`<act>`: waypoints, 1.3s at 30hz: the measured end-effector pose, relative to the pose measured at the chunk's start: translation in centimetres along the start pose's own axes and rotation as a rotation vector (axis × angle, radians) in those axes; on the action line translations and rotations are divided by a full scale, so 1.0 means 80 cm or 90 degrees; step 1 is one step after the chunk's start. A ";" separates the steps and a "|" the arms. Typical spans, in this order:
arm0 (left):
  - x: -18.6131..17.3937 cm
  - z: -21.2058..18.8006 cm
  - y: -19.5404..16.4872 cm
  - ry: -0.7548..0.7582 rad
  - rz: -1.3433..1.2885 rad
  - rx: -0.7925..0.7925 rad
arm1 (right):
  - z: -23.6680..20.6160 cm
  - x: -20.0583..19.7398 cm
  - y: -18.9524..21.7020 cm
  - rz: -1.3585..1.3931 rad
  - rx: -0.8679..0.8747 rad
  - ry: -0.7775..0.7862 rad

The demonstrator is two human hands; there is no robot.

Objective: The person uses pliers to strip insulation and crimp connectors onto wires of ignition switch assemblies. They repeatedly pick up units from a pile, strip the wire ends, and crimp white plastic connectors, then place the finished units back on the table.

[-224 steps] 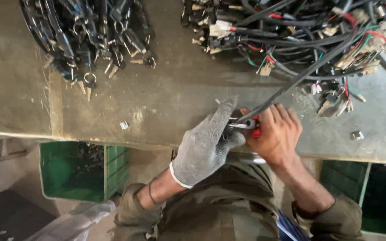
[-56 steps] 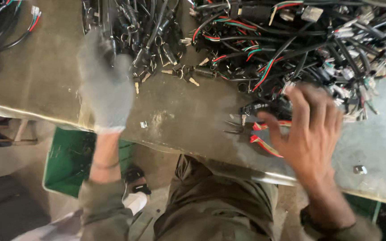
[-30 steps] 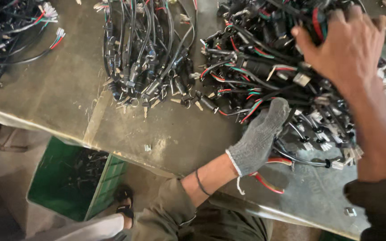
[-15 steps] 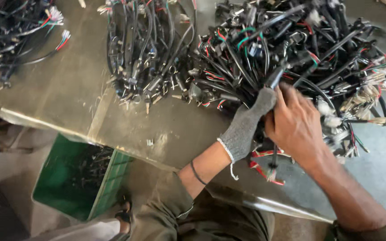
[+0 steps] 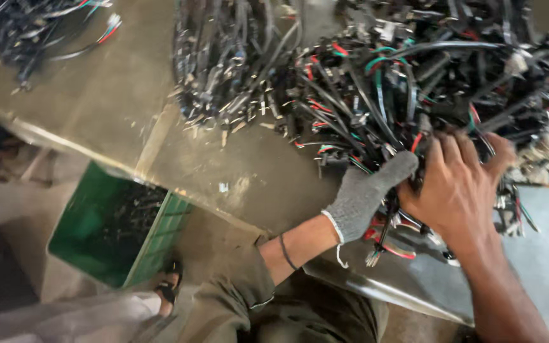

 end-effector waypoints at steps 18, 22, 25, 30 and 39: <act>-0.012 -0.013 0.002 0.021 -0.137 -0.149 | -0.009 0.001 0.036 0.154 0.018 0.092; -0.020 -0.018 -0.004 0.100 -0.199 -0.173 | 0.007 -0.044 0.073 0.021 -0.070 0.021; -0.025 -0.014 -0.013 0.138 -0.225 -0.183 | 0.021 -0.065 0.094 0.024 -0.106 -0.009; -0.025 -0.002 -0.083 0.184 -0.151 0.014 | 0.031 -0.106 0.113 0.135 -0.112 -0.088; -0.036 -0.001 -0.258 0.135 0.320 0.560 | 0.024 -0.121 0.089 0.474 -0.144 -0.352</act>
Point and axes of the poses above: each hand's wrist, its own z-axis towards the middle knuckle, its own x-axis out of the palm, y = z × x, the point moved 5 cm from there along z, towards the middle knuckle, and after that the axes turned 3 degrees about -y, right-handed, at the moved point
